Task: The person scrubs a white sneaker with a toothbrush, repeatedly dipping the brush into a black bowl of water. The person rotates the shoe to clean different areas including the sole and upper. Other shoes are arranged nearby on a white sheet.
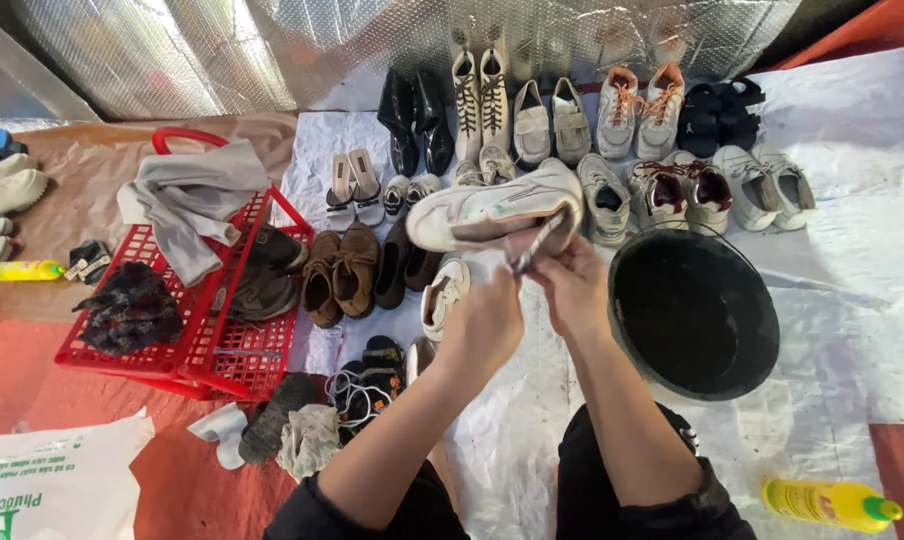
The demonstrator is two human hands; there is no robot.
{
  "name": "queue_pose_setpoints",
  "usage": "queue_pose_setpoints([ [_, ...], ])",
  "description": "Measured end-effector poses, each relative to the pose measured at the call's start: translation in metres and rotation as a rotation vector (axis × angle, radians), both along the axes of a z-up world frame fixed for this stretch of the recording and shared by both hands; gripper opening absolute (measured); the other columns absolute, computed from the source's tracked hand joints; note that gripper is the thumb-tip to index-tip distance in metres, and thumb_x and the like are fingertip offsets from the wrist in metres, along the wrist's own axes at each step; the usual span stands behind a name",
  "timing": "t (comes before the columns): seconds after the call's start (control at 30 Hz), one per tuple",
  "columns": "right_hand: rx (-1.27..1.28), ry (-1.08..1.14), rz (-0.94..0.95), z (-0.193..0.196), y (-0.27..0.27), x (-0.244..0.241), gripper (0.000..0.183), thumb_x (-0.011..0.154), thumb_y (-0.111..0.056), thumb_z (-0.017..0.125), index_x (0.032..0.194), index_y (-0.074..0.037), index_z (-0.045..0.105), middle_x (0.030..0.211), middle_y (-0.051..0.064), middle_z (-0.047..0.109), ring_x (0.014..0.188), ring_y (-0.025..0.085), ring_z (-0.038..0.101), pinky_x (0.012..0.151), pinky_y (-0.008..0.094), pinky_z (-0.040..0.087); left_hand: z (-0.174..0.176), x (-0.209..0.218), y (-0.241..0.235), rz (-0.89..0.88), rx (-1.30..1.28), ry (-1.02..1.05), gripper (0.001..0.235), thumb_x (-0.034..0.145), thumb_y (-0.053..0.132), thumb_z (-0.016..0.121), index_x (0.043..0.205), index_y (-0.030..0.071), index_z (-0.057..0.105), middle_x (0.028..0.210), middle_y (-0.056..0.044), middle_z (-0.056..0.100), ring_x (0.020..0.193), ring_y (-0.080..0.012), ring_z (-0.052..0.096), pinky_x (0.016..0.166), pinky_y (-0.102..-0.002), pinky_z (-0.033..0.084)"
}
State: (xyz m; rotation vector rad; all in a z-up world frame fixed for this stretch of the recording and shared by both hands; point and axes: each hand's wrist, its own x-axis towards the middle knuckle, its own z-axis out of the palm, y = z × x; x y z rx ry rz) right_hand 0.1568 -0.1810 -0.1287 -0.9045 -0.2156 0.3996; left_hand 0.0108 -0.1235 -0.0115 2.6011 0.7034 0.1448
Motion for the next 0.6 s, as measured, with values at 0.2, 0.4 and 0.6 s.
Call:
queue_pose_setpoints([
  [0.2,-0.003,0.038,-0.098,0.030,-0.014,0.013,0.026,0.088,0.017,0.063,0.104,-0.004,0.064,0.097,0.010,0.074,0.093,0.031,0.081,0.083,0.048,0.073,-0.010,-0.014,-0.007,-0.099,0.078,0.219,0.032,0.112,0.034,0.034,0.115,0.012,0.057,0.083,-0.023,0.075,0.084,-0.0486,0.078,0.073,-0.062,0.061],
  [0.4,0.128,0.016,-0.077,0.010,0.007,-0.007,0.021,0.094,0.015,0.063,0.108,0.000,0.062,0.096,0.013,0.072,0.086,0.027,0.078,0.077,0.047,0.072,-0.007,0.014,-0.002,-0.081,0.021,0.141,0.029,0.112,0.029,0.035,0.116,0.009,0.055,0.087,-0.023,0.076,0.086,-0.0482,0.079,0.076,-0.057,0.062],
  [0.6,0.166,0.018,-0.147,0.039,-0.015,0.008,0.040,0.087,0.022,0.062,0.119,-0.002,0.066,0.106,0.015,0.075,0.097,0.037,0.081,0.084,0.055,0.074,0.022,-0.008,-0.006,-0.109,0.028,0.206,0.027,0.109,0.026,0.037,0.115,0.010,0.058,0.085,-0.024,0.076,0.084,-0.0477,0.079,0.073,-0.057,0.062],
])
